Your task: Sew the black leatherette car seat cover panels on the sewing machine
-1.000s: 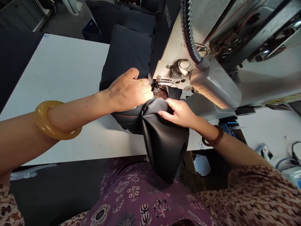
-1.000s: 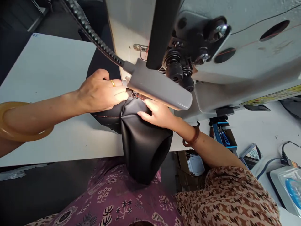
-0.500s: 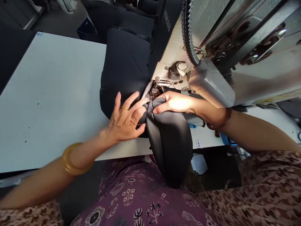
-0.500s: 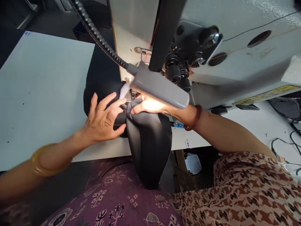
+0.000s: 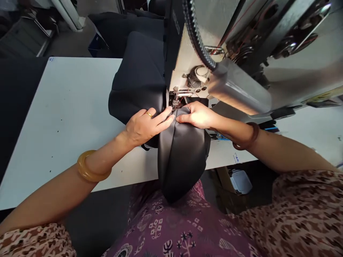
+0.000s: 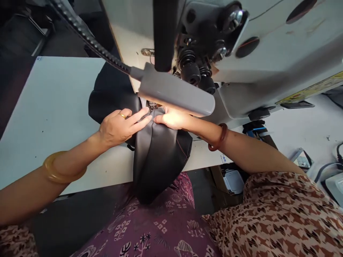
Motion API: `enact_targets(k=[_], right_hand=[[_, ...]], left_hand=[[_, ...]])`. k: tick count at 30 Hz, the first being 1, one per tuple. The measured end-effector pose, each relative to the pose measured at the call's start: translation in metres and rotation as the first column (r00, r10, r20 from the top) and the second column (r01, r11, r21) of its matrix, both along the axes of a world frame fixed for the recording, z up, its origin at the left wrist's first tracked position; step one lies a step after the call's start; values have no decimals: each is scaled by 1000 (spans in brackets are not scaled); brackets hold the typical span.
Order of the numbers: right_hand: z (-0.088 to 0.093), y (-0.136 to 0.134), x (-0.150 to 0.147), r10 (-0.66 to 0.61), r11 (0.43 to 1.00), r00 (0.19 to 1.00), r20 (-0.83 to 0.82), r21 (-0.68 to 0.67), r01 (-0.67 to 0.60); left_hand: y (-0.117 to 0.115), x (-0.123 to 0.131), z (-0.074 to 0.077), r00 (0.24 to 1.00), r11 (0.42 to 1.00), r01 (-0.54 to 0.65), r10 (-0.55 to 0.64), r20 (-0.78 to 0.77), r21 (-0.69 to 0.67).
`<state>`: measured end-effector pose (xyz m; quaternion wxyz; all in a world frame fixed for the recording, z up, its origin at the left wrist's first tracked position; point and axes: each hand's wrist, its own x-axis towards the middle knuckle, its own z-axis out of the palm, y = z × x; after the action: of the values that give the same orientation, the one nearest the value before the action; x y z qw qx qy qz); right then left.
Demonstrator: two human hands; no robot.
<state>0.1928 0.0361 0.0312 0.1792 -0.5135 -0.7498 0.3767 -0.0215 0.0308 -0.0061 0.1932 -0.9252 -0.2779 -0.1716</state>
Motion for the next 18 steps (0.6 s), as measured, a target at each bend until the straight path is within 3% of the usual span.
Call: enact_targets(k=[5, 7, 9, 11, 13, 18], right_hand=[[-7, -8, -5, -75, 994, 964, 256, 91, 53], [-10, -15, -7, -145, 975, 910, 389, 213, 65], [-16, -22, -8, -244, 920, 848, 470, 389, 48], [-22, -28, -6, -326, 850, 814, 481, 526, 30], [-28, -30, -3, -365, 813, 814, 452, 581, 42], [-29, -12, 5, -314, 839, 898, 309, 533, 110]], left_hand=[[-5, 8, 1, 1000, 999, -9, 8, -29, -42], [-6, 9, 3, 999, 999, -3, 1, -51, -38], [-7, 11, 6, 997, 999, -6, 3, -82, -34], [-9, 12, 9, 992, 1000, -17, 14, -123, -18], [-10, 13, 13, 985, 1000, -29, 30, -170, 7], [-11, 15, 17, 969, 997, -79, 78, -233, 8]])
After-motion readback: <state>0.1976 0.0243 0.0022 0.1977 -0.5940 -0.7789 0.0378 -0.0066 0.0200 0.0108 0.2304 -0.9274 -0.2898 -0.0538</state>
